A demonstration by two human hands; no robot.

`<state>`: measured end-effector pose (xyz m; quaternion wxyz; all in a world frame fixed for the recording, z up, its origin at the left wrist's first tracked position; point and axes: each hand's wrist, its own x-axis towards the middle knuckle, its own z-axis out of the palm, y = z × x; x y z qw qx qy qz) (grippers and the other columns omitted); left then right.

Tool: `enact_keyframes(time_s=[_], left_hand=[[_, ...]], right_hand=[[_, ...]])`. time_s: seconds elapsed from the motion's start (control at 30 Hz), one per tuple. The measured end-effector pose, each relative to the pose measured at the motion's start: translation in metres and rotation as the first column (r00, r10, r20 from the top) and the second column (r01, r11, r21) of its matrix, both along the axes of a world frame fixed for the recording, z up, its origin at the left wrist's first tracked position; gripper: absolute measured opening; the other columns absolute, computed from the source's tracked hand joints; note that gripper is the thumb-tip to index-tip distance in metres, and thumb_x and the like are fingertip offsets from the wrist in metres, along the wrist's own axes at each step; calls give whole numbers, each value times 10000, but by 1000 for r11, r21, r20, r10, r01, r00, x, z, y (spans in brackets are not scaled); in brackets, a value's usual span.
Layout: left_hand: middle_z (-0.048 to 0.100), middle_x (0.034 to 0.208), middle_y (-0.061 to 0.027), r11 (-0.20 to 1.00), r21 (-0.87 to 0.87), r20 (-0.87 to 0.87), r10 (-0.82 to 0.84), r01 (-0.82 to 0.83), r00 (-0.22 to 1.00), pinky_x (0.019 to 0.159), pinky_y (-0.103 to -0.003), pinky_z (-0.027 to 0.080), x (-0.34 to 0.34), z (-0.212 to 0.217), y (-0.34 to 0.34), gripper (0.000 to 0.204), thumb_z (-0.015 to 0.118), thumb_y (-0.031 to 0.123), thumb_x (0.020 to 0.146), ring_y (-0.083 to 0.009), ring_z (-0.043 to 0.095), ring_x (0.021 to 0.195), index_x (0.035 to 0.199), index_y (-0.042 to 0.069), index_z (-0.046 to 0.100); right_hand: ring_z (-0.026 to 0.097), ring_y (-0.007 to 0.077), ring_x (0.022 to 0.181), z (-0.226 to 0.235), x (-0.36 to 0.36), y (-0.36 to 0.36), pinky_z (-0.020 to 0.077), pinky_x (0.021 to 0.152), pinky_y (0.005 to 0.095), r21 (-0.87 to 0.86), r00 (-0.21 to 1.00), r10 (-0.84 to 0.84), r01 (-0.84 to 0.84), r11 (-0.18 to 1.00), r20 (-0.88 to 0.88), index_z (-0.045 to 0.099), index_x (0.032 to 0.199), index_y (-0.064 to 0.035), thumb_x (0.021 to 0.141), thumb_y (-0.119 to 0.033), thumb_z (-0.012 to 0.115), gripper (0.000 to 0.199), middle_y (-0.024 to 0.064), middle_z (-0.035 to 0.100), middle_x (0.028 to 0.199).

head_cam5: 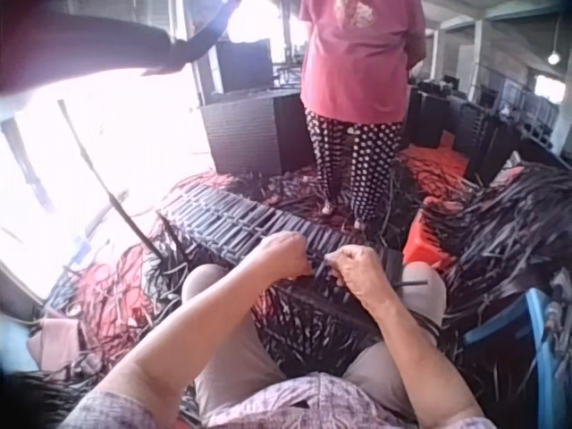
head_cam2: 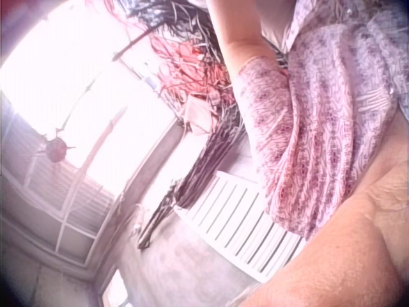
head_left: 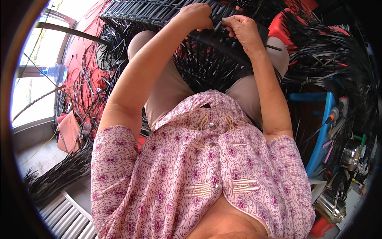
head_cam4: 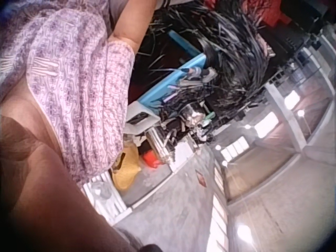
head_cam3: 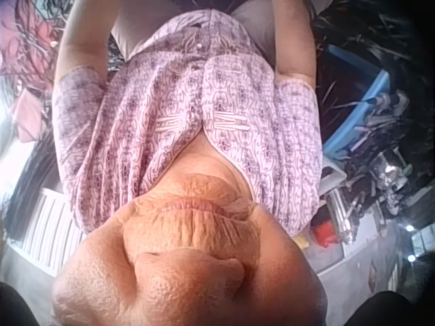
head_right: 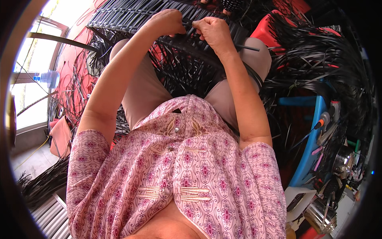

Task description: The person weaves black synthetic strips through a furniture frame by hand, pulling the strips through the grid and tucking the ends into the structure.

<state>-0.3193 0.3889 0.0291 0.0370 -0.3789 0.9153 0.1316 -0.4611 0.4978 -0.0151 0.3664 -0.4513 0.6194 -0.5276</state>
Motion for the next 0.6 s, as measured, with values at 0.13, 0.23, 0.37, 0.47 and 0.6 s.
enact_keyframes(time_s=[0.13,0.23,0.37,0.47,0.6], left_hand=[[693,627,-87,995,94,-12,12,-11,1000,626,-342,535,0,-12,-14,259,677,277,738,-191,681,629,731,20,714],[695,635,-92,989,141,-81,48,-36,996,605,-331,527,2,-8,-11,252,669,260,747,-181,669,609,737,11,708],[684,625,-93,950,313,-153,39,11,987,553,-289,503,8,-15,-24,243,652,230,774,-153,653,579,745,-8,695],[686,659,-87,901,434,-141,67,1,988,524,-253,481,10,-17,-30,218,638,204,798,-132,649,574,801,-6,698],[691,731,-67,863,504,-179,116,-10,977,517,-237,470,12,-23,-35,200,627,181,823,-118,638,575,893,11,704]], right_hand=[[517,44,561,1,3,-1,395,521,189,35,1000,14,-14,999,7,710,814,-61,868,-236,681,185,-36,590,672],[515,49,566,1,0,-5,411,532,193,73,999,10,-8,997,-34,700,790,-57,855,-227,688,183,-29,589,673],[514,58,567,-2,1,-9,431,545,202,99,997,24,-16,995,-76,694,777,-48,836,-234,696,195,-19,589,675],[522,67,570,-7,-1,-15,439,546,212,107,992,19,-6,994,-128,696,762,-32,810,-230,697,203,-12,595,672],[576,124,572,-12,-7,-29,474,573,256,171,936,83,-24,985,-342,703,724,-18,745,-258,674,243,37,623,636]])
